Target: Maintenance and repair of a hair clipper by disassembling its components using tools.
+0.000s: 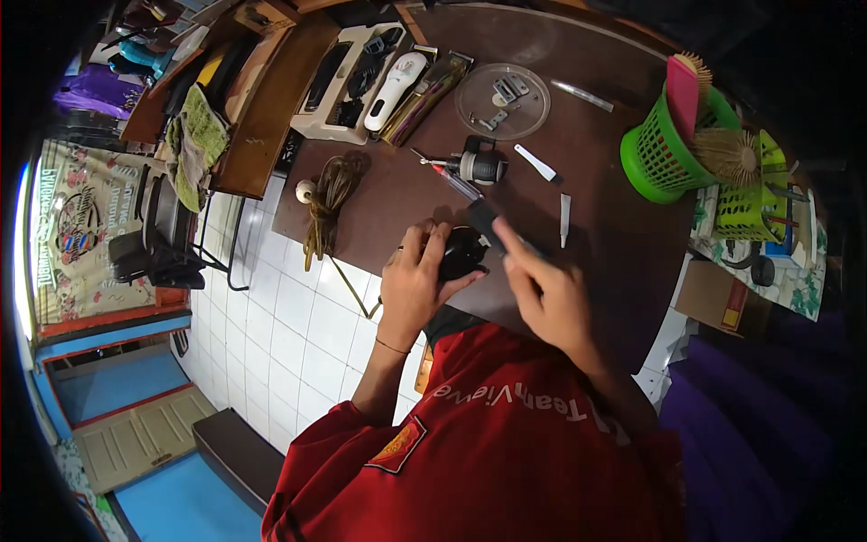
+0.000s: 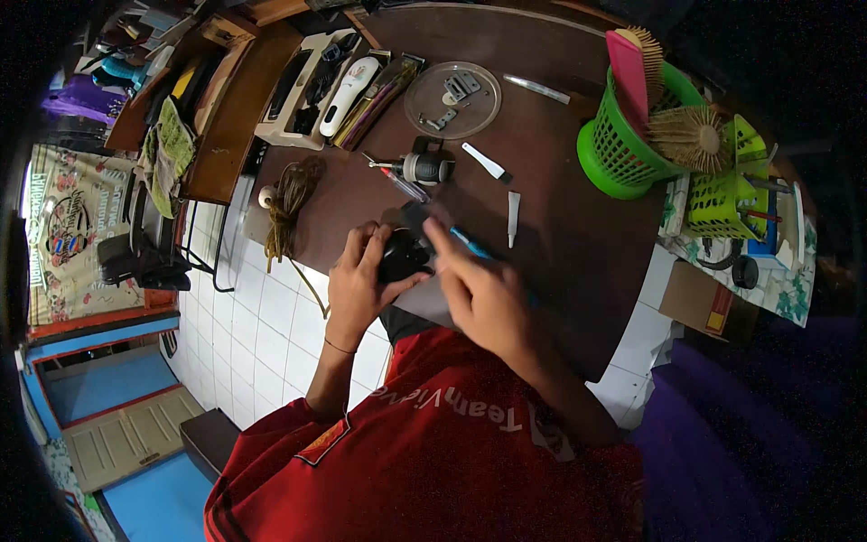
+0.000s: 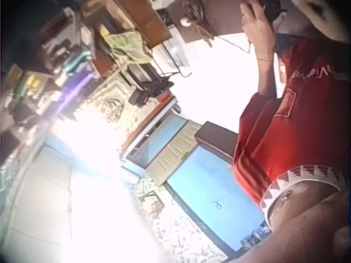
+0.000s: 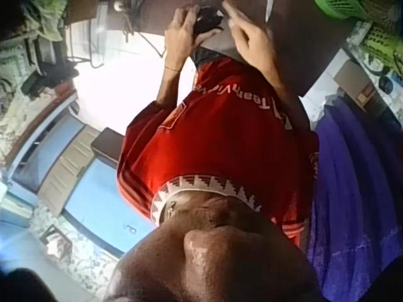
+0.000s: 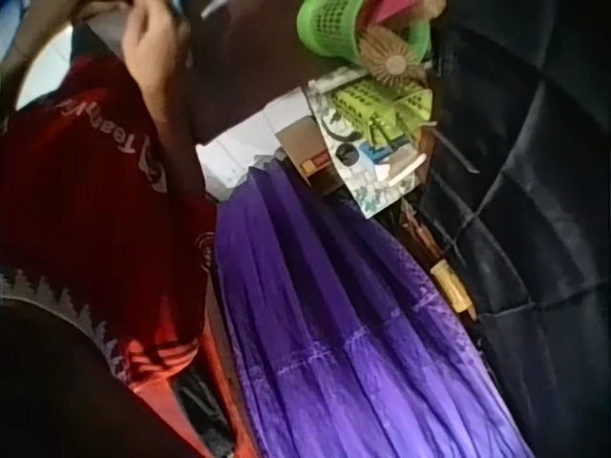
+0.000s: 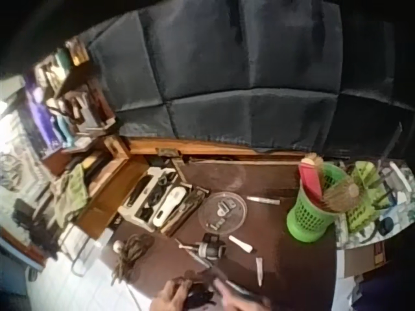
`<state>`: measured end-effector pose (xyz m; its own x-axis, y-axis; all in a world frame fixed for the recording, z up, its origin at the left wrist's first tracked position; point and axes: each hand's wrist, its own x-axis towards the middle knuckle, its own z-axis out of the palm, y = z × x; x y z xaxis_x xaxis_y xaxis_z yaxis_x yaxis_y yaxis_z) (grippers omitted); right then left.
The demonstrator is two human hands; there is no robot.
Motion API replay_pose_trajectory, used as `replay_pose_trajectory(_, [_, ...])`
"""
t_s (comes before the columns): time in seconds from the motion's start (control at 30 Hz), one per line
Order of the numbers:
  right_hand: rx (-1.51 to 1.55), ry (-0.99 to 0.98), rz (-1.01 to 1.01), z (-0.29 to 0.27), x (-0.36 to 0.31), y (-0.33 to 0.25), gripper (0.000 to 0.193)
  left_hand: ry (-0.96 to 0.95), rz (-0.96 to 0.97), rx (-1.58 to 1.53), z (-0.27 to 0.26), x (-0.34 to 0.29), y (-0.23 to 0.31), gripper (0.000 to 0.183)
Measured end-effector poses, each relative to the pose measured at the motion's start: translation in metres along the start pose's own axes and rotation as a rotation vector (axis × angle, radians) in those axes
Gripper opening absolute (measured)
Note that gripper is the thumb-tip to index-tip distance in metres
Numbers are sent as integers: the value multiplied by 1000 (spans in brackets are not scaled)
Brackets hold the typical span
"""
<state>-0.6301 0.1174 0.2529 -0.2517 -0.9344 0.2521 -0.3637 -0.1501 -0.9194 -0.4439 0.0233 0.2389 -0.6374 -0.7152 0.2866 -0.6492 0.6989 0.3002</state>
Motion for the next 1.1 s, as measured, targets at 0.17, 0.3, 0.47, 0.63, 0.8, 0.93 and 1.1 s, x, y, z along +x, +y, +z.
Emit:
replay_pose_trajectory(0.17, [-123,-139,115,5,-3,7,38,16,-33,-76,-5,4,4,67])
replay_pose_trajectory(0.3, [-77,-108,9,3,0,7,42,49,-39,-178,-8,9,-10,66])
replay_pose_trajectory(0.47, [-188,-25,127,-5,-1,11,43,-70,-60,-322,-17,11,-11,64])
replay_pose_trajectory(0.63, [-319,281,237,-43,8,24,45,-73,-53,-289,-16,12,-12,63])
replay_pose_trajectory(0.8, [-634,214,47,-67,-1,66,36,-60,98,-155,-16,23,-17,65])
replay_pose_trajectory(0.93, [-767,249,-67,-62,3,61,31,-52,100,-174,-20,32,-17,64])
replay_pose_trajectory(1.1, [-540,263,-14,-64,-2,65,34,71,-134,-233,-25,83,-14,44])
